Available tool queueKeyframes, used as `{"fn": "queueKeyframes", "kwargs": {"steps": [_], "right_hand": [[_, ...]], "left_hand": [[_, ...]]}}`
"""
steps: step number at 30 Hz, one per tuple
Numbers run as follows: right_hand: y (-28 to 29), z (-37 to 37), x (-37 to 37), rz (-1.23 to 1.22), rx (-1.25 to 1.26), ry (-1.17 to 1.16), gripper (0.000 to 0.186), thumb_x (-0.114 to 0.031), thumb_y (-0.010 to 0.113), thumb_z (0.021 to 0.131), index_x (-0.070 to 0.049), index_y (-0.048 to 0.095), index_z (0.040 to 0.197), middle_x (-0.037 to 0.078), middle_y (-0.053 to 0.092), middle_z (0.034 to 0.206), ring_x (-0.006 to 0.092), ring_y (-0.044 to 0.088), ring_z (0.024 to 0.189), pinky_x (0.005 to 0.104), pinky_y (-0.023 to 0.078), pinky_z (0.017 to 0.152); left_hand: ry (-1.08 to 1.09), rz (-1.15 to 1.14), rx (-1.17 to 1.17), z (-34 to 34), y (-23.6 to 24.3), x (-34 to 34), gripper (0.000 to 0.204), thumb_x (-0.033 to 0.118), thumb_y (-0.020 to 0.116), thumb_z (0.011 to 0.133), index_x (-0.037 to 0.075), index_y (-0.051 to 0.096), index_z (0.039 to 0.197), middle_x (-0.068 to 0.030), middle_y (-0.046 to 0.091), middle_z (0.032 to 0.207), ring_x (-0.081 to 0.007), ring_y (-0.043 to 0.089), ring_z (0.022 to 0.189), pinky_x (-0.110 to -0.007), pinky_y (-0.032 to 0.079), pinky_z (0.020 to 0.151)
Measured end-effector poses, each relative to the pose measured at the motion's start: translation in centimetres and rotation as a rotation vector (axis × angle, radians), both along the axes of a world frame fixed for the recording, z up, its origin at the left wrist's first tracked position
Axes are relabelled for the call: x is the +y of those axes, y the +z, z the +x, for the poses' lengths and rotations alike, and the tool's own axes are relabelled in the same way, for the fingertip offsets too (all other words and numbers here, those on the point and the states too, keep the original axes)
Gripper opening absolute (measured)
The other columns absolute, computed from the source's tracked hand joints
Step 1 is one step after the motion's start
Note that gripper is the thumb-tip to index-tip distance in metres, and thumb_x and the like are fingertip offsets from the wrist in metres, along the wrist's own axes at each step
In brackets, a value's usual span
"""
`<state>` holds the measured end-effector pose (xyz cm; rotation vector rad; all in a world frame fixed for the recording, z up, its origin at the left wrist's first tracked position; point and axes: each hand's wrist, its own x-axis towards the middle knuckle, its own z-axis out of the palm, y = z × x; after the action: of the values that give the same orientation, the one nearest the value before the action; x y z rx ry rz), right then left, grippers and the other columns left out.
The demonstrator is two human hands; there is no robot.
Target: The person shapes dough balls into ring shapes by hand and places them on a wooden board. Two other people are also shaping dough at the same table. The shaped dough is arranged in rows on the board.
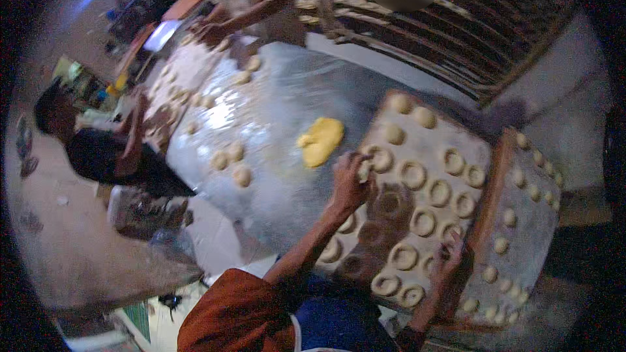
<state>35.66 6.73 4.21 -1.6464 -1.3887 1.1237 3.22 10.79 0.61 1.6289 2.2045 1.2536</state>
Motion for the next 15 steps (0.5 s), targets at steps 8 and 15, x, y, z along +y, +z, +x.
{"fn": "queueKeyframes", "kwargs": {"steps": [8, 15], "right_hand": [[1.3, -6.0, -0.7, 0.109, -0.154, 0.277, 0.037, -0.005, 0.054, 0.082, 0.0, 0.048, 0.118, 0.005, 0.045, 0.092, 0.0165, 0.045, 0.082, 0.0316, 0.041, 0.077], [0.9, -24.0, -1.7, 0.3, 0.057, 0.6, 0.029, -0.01, 0.058, 0.086, -0.003, 0.053, 0.114, 0.002, 0.054, 0.092, 0.0128, 0.053, 0.084, 0.0266, 0.046, 0.076]], "left_hand": [[0.722, -0.251, 0.419, -22.7, -0.6, -19.2, 0.029, 0.02, 0.069, 0.072, 0.004, 0.06, 0.094, -0.0189, 0.057, 0.096, -0.0361, 0.051, 0.097, -0.047, 0.041, 0.078], [0.232, -0.195, -0.327, -24.9, -0.4, -19.7, 0.034, 0.024, 0.074, 0.071, 0.001, 0.056, 0.09, -0.0156, 0.061, 0.087, -0.0298, 0.061, 0.078, -0.04, 0.048, 0.068]]}}
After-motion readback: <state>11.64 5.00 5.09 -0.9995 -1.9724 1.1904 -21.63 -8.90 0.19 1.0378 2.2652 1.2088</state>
